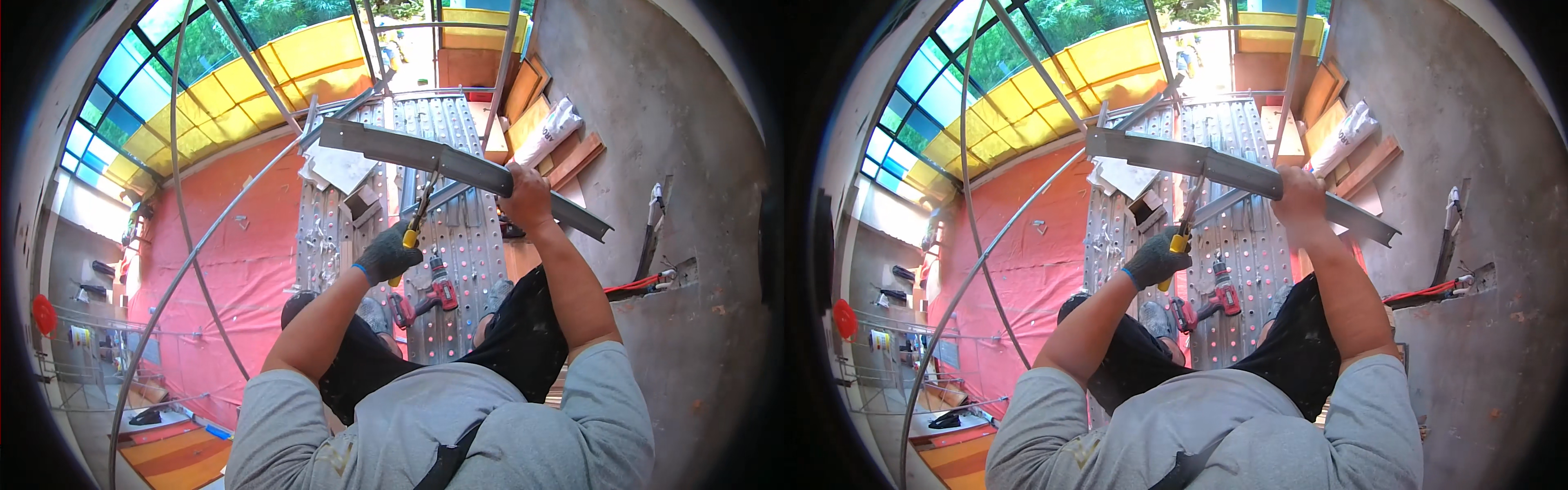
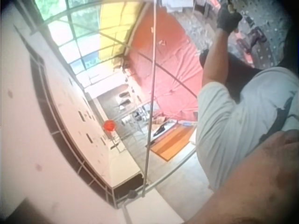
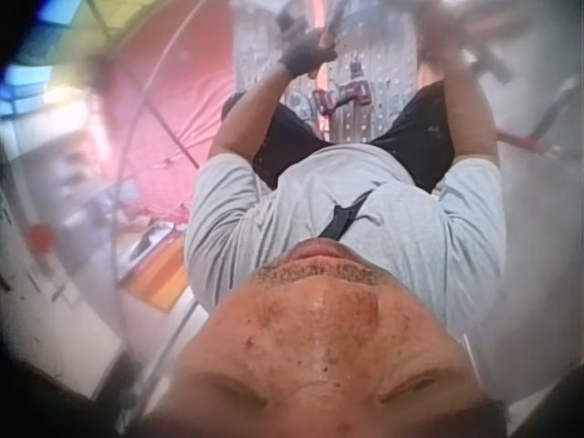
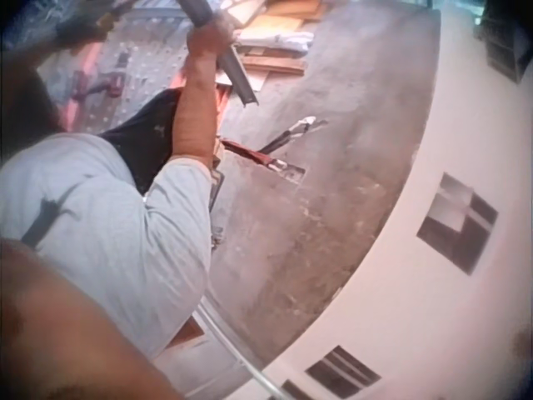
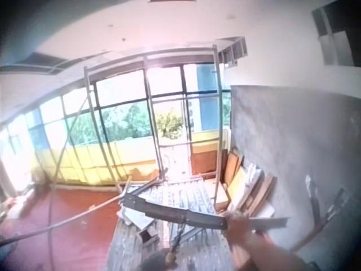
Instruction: The person uses a power drill to drive a screw into a metal stud and uses tin snips to cut notches into metal studs while sitting on a scaffold platform.
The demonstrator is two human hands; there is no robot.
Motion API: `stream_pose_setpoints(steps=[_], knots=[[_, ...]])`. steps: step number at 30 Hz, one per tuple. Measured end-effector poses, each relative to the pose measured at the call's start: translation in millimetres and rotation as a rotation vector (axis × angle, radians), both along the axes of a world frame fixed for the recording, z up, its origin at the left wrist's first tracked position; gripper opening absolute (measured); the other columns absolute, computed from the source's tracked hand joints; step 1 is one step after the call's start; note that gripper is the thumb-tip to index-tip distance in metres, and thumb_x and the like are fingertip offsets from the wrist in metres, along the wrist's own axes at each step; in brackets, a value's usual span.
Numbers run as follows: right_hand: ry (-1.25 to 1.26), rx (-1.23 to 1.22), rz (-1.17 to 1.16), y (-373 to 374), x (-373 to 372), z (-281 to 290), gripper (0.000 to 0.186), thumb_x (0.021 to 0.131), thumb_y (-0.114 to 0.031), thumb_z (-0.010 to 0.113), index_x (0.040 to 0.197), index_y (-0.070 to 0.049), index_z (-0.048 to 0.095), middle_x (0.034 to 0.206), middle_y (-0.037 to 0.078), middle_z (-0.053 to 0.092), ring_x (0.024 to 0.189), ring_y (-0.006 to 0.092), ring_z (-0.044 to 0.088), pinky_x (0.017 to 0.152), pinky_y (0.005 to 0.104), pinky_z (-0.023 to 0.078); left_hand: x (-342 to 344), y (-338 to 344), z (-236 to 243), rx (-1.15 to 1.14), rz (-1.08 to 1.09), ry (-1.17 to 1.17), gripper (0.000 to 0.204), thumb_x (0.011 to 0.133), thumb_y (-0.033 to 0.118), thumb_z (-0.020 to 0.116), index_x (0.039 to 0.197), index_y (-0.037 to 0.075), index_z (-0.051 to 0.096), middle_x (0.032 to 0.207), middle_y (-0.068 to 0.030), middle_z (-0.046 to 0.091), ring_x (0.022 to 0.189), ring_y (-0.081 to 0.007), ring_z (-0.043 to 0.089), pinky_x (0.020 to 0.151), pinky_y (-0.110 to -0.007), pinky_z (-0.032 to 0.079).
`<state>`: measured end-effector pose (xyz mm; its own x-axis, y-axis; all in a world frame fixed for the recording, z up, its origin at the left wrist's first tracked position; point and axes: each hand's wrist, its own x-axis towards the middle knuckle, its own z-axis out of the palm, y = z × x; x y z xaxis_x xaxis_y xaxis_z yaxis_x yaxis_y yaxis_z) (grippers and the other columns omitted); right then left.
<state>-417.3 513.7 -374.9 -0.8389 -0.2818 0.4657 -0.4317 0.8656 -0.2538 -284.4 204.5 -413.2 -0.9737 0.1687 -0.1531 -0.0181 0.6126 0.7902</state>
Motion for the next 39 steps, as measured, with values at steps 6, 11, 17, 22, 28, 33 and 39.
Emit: stream_pose_setpoints(steps=[6,11,17,22,28,33,39], knots=[[-0.005,0.039,-0.004,-1.5,-3.5,-1.5,0.043,0.076,-0.019,0.076,0.116,-0.011,0.061,0.102,0.014,0.068,0.101,0.0376,0.065,0.089,0.0519,0.046,7.1,6.3,5.1,0.037,0.060,-0.013,0.043,0.078,0.024,0.075,0.113,0.002,0.061,0.097,-0.0136,0.071,0.092,-0.0297,0.070,0.084,-0.042,0.055],[-0.070,0.065,0.012,-3.6,-4.0,-1.6,0.048,0.076,-0.020,0.077,0.120,-0.013,0.060,0.109,0.013,0.069,0.108,0.0367,0.065,0.093,0.0506,0.046,13.6,11.6,6.4,-0.054,0.107,-0.013,0.038,0.078,0.025,0.075,0.106,0.002,0.063,0.093,-0.0160,0.071,0.090,-0.0303,0.071,0.081,-0.043,0.056],[-0.146,0.035,0.008,-5.6,-1.6,2.7,0.048,0.075,-0.019,0.076,0.121,-0.014,0.061,0.110,0.013,0.070,0.109,0.0360,0.065,0.095,0.0508,0.047,11.6,6.6,2.3,-0.057,0.141,-0.071,0.037,0.080,0.029,0.076,0.104,0.003,0.066,0.091,-0.0166,0.072,0.088,-0.0320,0.072,0.080,-0.044,0.056],[-0.209,0.001,0.003,-14.7,9.6,16.7,0.034,0.081,-0.010,0.065,0.115,-0.012,0.063,0.109,0.014,0.069,0.113,0.0352,0.064,0.099,0.0514,0.045,16.3,3.2,8.1,-0.078,0.154,0.017,0.039,0.081,0.032,0.077,0.107,0.005,0.067,0.092,-0.0163,0.073,0.088,-0.0325,0.072,0.080,-0.044,0.056],[-0.179,0.003,0.007,-13.7,12.7,19.0,0.034,0.080,-0.010,0.067,0.114,-0.012,0.063,0.110,0.013,0.069,0.112,0.0344,0.065,0.098,0.0514,0.045,15.0,3.1,3.4,-0.120,0.159,0.063,0.036,0.082,0.031,0.074,0.106,0.005,0.067,0.091,-0.0174,0.072,0.088,-0.0335,0.072,0.079,-0.045,0.056],[-0.179,0.045,-0.016,-11.6,13.4,19.0,0.034,0.079,-0.010,0.067,0.113,-0.012,0.063,0.107,0.012,0.070,0.110,0.0345,0.065,0.097,0.0520,0.046,10.6,6.1,0.5,-0.133,0.187,0.031,0.032,0.082,0.030,0.073,0.098,0.003,0.067,0.089,-0.0185,0.071,0.085,-0.0340,0.072,0.076,-0.045,0.056],[-0.166,0.002,-0.032,-14.5,12.5,11.1,0.032,0.079,-0.010,0.067,0.110,-0.012,0.063,0.106,0.013,0.070,0.109,0.0357,0.065,0.096,0.0527,0.046,5.6,-3.8,-11.3,-0.175,0.147,0.184,0.030,0.082,0.029,0.072,0.097,0.003,0.066,0.090,-0.0203,0.070,0.087,-0.0390,0.069,0.078,-0.049,0.054]])
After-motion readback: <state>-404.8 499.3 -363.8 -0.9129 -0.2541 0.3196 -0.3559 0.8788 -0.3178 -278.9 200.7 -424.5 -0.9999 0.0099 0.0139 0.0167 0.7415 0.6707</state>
